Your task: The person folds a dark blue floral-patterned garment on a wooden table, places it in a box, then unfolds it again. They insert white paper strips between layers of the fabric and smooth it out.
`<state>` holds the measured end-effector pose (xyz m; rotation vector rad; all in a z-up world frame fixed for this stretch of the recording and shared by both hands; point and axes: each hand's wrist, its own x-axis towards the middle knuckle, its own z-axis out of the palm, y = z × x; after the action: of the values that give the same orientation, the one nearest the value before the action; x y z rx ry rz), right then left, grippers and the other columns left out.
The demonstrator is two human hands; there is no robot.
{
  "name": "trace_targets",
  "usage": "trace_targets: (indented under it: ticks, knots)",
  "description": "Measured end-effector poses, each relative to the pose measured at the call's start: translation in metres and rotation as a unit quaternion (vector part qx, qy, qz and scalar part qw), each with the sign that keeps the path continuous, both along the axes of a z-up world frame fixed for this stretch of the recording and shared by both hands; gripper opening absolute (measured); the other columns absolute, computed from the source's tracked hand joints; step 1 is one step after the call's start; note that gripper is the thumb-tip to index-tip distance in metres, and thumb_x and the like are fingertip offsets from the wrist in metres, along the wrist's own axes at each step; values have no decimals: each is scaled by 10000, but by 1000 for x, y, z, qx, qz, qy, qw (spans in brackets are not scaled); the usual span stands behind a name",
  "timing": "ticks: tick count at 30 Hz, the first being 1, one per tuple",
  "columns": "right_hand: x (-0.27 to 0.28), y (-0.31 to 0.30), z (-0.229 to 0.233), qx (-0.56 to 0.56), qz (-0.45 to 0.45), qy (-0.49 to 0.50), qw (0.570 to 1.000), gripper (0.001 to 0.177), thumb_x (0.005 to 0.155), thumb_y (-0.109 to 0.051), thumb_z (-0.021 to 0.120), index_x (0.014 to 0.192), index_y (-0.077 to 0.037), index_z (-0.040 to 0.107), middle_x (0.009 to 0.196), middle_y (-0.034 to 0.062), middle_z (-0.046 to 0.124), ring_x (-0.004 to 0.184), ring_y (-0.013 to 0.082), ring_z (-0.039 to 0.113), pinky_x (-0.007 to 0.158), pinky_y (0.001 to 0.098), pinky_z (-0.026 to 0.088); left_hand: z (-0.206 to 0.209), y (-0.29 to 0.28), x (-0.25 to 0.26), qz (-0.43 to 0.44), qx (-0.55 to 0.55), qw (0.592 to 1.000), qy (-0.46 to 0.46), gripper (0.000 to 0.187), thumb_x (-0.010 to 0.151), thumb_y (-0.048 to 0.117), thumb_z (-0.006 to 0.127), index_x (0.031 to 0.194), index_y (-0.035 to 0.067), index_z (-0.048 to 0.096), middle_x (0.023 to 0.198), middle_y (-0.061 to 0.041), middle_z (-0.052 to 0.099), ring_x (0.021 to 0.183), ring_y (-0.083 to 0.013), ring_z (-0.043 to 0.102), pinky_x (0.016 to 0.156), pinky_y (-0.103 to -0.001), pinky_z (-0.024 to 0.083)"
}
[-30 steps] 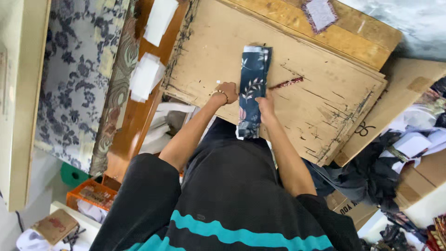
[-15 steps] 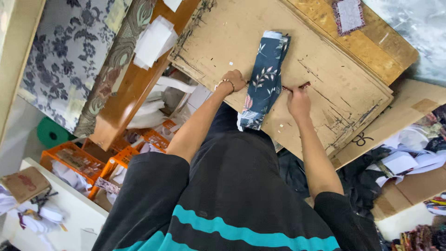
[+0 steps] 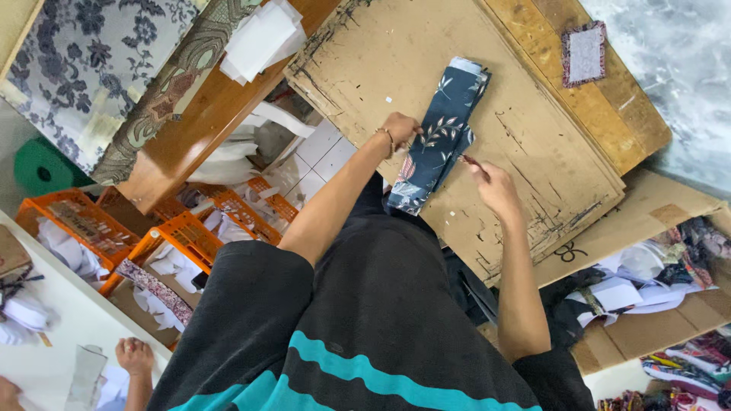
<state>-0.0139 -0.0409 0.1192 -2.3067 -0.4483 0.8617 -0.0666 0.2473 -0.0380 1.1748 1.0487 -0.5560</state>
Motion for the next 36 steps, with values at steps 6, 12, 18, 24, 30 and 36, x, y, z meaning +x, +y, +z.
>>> trace_targets:
  ticks: [6, 12, 18, 24, 30, 36]
  knots:
    - [8, 90, 24, -12, 148, -43, 988, 331, 1057, -320, 581, 1053, -9, 694, 982, 240, 670, 895, 414, 648, 811, 466, 503, 18, -60, -20, 97, -70, 981, -153, 215, 971, 162, 554, 995, 70, 746, 589, 19, 573, 420, -106, 438, 381, -271, 343]
    - [19, 124, 17, 4, 203, -23, 979, 260, 1055, -231, 518, 1077, -18, 666, 1051, 258, 672, 986, 449, 637, 830, 501, 499, 17, -95, -42, 222, -227, 925, -211, 173, 1041, 147, 535, 1061, 28, 659, 680, 32, 504, 527, -86, 395, 470, -267, 336]
    - [38, 123, 17, -31, 246, -37, 968, 282, 984, -297, 649, 971, -20, 699, 901, 222, 672, 853, 386, 643, 751, 460, 501, 24, -115, -45, 68, 59, 965, -246, 258, 991, 228, 578, 989, 0, 697, 721, -16, 623, 640, -94, 552, 576, -298, 463]
    - [38, 111, -29, 129, -29, 124, 983, 319, 1077, -328, 654, 1004, -17, 671, 859, 80, 644, 781, 143, 588, 680, 325, 463, 29, -121, -30, 95, 22, 972, -216, 458, 1037, 380, 500, 861, 12, 707, 692, -8, 638, 603, -97, 542, 555, -296, 444]
    - [12, 89, -26, 238, -162, 347, 892, 537, 1048, -171, 477, 1569, -227, 359, 1171, 17, 741, 934, 67, 631, 806, 237, 518, 24, -101, -43, 209, -268, 931, -130, 425, 1052, 346, 482, 702, 111, 537, 554, 11, 424, 398, -95, 327, 367, -293, 236]
    - [-2, 85, -19, 248, -136, 359, 889, 716, 998, -2, 463, 1645, -250, 282, 1070, 50, 710, 696, 101, 514, 655, 283, 450, 37, -72, -49, 92, -328, 935, -99, 230, 996, 224, 602, 794, 113, 599, 591, 51, 443, 422, -44, 283, 371, -245, 177]
